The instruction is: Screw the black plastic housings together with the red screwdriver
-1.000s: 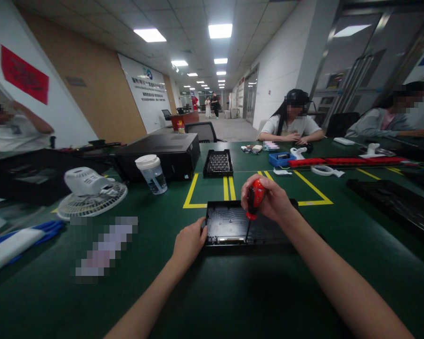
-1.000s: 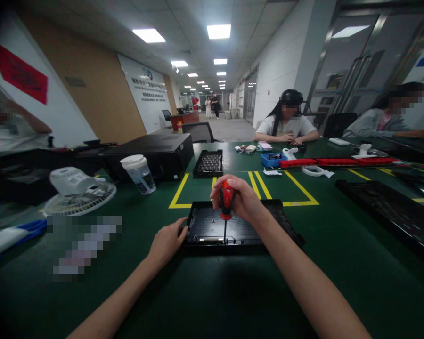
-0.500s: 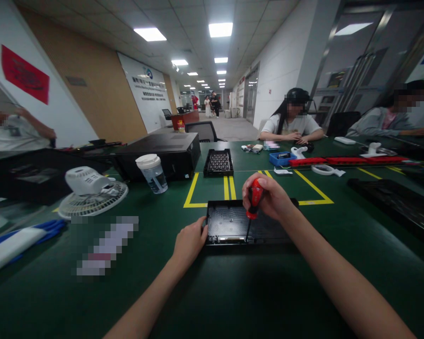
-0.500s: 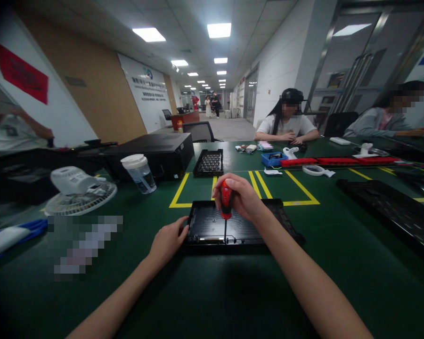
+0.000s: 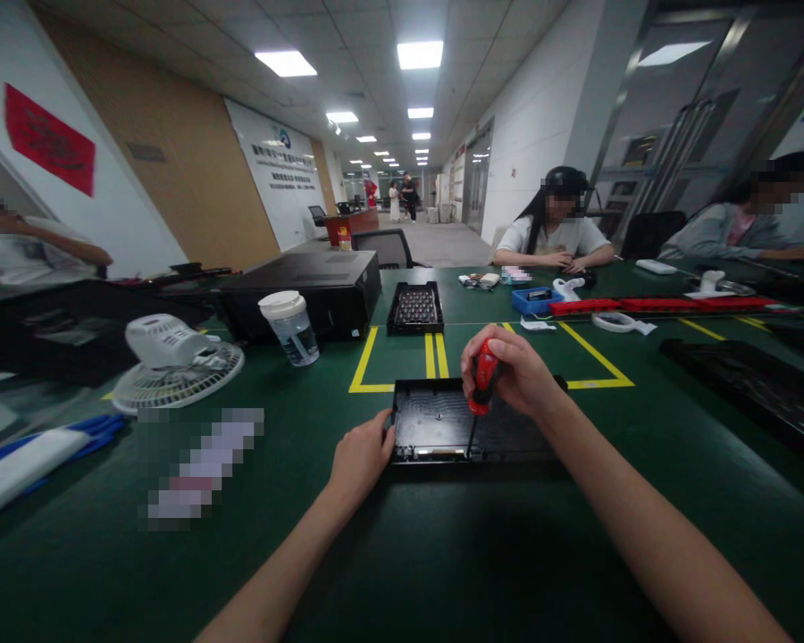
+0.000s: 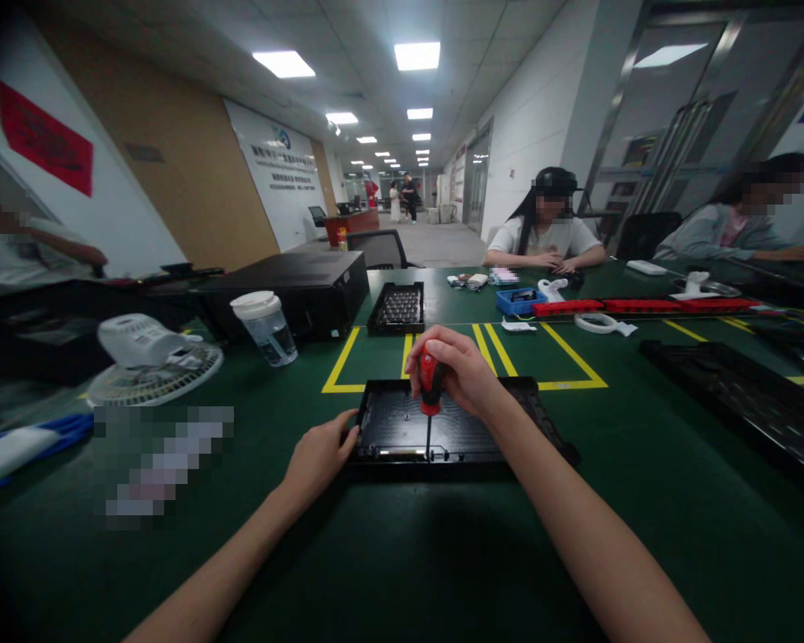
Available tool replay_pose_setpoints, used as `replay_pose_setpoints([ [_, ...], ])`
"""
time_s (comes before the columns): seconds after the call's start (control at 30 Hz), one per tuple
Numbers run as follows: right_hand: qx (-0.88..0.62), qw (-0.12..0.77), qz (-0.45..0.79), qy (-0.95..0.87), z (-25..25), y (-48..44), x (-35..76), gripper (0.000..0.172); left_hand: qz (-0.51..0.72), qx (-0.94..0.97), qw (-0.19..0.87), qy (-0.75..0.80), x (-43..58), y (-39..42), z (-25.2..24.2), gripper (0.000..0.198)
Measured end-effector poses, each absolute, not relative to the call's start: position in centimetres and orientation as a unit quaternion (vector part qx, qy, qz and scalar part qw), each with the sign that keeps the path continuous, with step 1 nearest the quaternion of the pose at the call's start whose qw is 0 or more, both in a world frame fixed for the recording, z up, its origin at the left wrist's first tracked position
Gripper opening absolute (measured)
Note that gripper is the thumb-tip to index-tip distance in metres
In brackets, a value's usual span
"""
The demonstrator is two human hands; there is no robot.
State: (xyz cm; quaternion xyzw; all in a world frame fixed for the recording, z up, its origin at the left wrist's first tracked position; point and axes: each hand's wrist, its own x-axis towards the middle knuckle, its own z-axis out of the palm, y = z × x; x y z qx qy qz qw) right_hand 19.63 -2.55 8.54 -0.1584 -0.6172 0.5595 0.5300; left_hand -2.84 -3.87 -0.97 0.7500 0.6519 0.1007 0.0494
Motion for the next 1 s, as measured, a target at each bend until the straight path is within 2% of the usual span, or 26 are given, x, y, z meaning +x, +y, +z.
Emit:
replay_pose_setpoints([
  [0.63,-0.157,0.533,0.535,-0.636,8.89,-2.92,19.34,0.007,0.12,0.762,0.037,0.636,-3.16,-3.49,-1.71,0.039],
  [1.0,-0.19,0.534,0.515,-0.644,9.13,-3.21,19.4,0.01,0.113,0.757,0.04,0.643,-3.09,-3.61,-1.57,0.039],
])
